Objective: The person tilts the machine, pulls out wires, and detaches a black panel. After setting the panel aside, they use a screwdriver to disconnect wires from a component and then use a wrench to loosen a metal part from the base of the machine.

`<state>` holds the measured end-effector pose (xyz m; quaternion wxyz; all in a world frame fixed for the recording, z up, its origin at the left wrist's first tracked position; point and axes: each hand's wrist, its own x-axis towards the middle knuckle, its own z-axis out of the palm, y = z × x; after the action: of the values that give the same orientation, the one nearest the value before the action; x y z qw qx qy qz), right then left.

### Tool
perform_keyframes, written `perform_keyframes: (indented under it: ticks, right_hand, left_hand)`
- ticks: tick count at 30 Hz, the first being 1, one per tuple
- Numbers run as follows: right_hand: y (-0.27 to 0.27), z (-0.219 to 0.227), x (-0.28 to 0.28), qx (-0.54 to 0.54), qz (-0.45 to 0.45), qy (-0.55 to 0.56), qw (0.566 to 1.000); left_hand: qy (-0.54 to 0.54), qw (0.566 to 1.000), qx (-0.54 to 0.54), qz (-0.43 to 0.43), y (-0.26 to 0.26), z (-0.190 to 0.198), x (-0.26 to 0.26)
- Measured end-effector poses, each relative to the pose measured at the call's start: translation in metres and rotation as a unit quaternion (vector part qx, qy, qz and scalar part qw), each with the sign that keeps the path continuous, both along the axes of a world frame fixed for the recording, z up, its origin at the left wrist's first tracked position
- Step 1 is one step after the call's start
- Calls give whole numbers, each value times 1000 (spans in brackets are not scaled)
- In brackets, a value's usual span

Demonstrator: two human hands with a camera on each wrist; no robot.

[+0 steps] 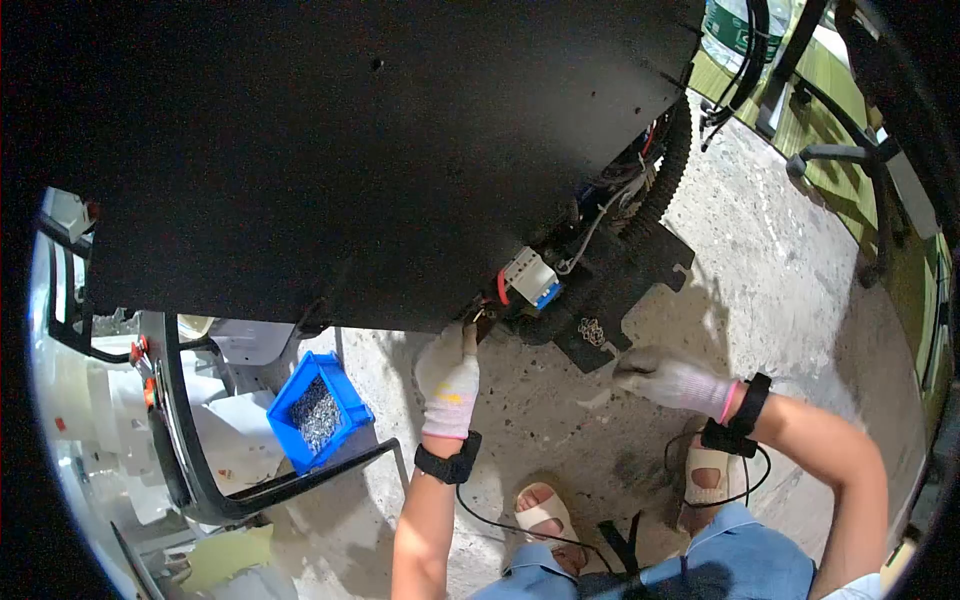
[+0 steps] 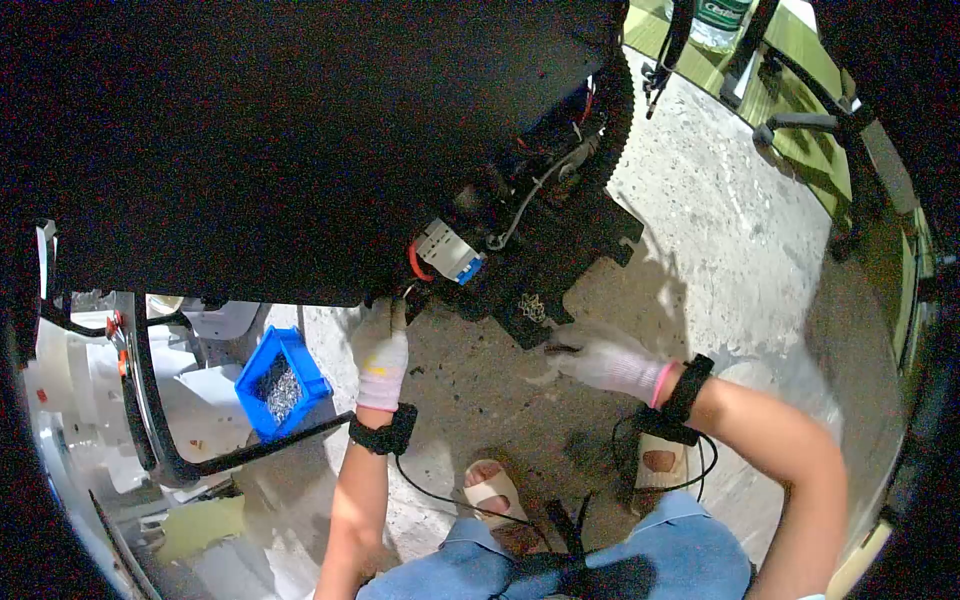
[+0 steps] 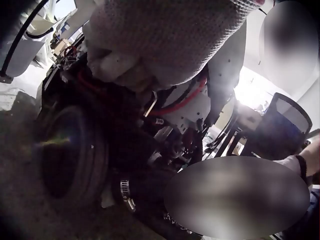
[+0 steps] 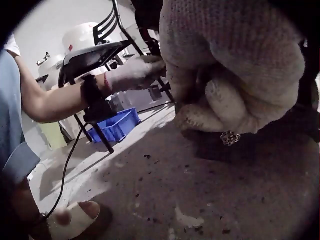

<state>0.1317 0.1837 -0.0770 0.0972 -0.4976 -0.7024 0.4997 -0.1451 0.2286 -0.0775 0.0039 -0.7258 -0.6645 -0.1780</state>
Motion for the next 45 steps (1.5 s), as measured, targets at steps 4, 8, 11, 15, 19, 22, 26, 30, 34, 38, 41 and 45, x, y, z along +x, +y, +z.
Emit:
perform_keyframes:
  ticks: [4,8,11,15,19,22,26,30,34,38,41,45]
  right_hand:
    - [7,11,1,-87,-92,33,991]
    - [11,8,5,-96,-111,61,987]
    - [12,12,6,-77,-113,53,989]
    - [13,6,6,-109,-106,59,987]
    - [10,-5,4,-79,-102,50,990]
    - [12,9,-1,-142,-118,55,981]
    - [11,1,-1,-115,-108,56,986]
    - [10,3,-3,-132,-120,86,980]
    - [11,-1,-4,-178,-132,143,965]
    - [12,-6,-6,-122,-120,181,968]
    - [14,-18,-3,-133,-62,129,981]
    - [11,-31,-7,-149,-109,159,970]
  left_hand:
    - [45,995,70,-54,4,3,0]
    - [65,988,100,-96,4,-10,-10]
    - [94,987,104,-77,5,-2,-5]
    - [133,981,113,-83,6,-7,-7]
    - [188,969,136,-89,4,-8,-9]
    - [225,961,127,-96,5,-6,-14]
    - [280,953,-92,-73,1,7,-12]
    - [320,939,-73,-101,1,4,-17]
    - [291,951,-7,-102,9,8,-18]
    - [194,977,26,-90,13,6,-18]
    - [98,995,-24,-19,14,22,-5]
    - [-29,972,-197,124,16,43,13]
